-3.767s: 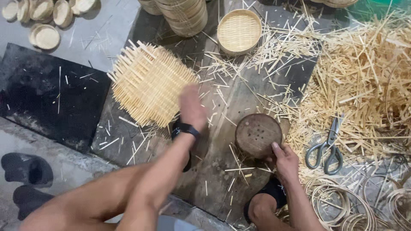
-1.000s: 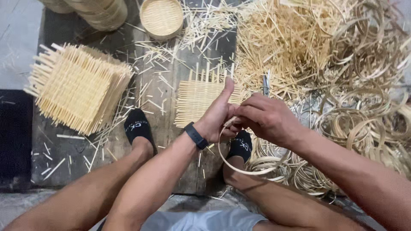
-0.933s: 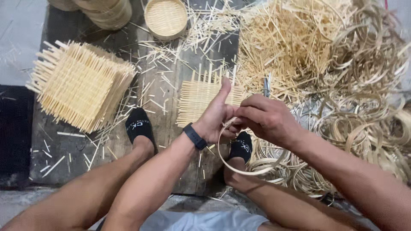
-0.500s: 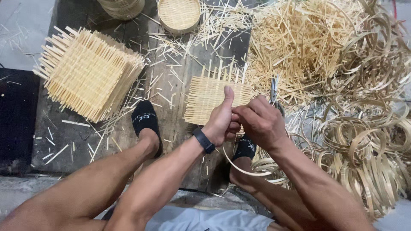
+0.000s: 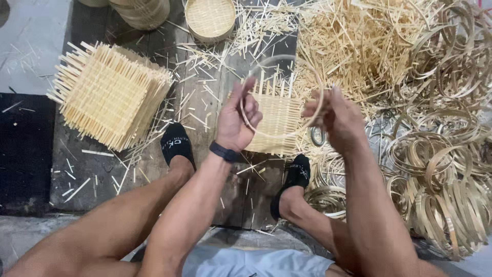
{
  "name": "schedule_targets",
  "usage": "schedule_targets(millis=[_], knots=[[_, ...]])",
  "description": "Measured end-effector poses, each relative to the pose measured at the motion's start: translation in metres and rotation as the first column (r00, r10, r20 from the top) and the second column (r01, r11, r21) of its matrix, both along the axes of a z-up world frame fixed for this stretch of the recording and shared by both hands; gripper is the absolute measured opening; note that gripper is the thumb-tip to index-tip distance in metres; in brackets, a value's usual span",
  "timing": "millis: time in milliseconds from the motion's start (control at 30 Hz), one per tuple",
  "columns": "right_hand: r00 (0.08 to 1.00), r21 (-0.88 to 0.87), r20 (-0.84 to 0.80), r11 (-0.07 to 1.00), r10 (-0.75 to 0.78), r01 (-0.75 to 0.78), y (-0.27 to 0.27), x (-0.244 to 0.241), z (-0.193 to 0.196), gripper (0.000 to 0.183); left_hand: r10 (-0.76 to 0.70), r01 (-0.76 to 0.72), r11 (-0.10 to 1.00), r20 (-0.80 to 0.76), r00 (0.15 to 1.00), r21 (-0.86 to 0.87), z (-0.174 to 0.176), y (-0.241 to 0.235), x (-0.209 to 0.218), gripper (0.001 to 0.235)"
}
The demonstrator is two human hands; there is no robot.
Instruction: The person weaves small round bamboo bowls by placing a pre-woven square mat over a wooden mold, adding a circular bamboo rim, and trimming excess strands with shears. The finished bowls are stacked nearby.
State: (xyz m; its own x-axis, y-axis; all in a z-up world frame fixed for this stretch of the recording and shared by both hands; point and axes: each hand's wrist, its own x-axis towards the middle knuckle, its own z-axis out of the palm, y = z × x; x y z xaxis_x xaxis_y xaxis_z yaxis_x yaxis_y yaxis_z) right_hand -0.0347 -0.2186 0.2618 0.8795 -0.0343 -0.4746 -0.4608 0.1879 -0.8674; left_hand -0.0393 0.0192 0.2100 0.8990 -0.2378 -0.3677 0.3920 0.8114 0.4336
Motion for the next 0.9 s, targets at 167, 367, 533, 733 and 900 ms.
schedule_targets(millis=[167,367,533,733,900], knots=[[0.996,0.478,0.090,0.876,0.024,-0.064,0.000,-0.016,-0.038,0.046,-0.048,0.048,0.999,-0.148,0.988,-0.005,0.001,0.025,0.014,0.030],[0.993,0.559,0.015,0.823,0.113,-0.102,0.008,-0.014,-0.059,0.045,-0.264,0.321,0.910,-0.232,0.936,0.264,-0.001,0.029,0.019,0.027],[0.993,0.462,-0.073,0.886,0.090,-0.047,0.019,-0.010,-0.058,0.047,-0.236,0.278,0.945,-0.228,0.945,0.173,-0.015,0.031,0.018,0.033],[0.993,0.412,-0.023,0.906,0.114,-0.094,0.020,-0.011,-0.058,0.033,-0.150,0.190,0.974,-0.278,0.949,0.120,-0.039,0.038,0.019,0.028],[0.992,-0.242,-0.077,0.964,0.097,-0.113,0.018,-0.015,-0.086,0.019,0.054,0.026,0.964,-0.289,0.956,0.263,-0.078,0.041,0.013,0.021]])
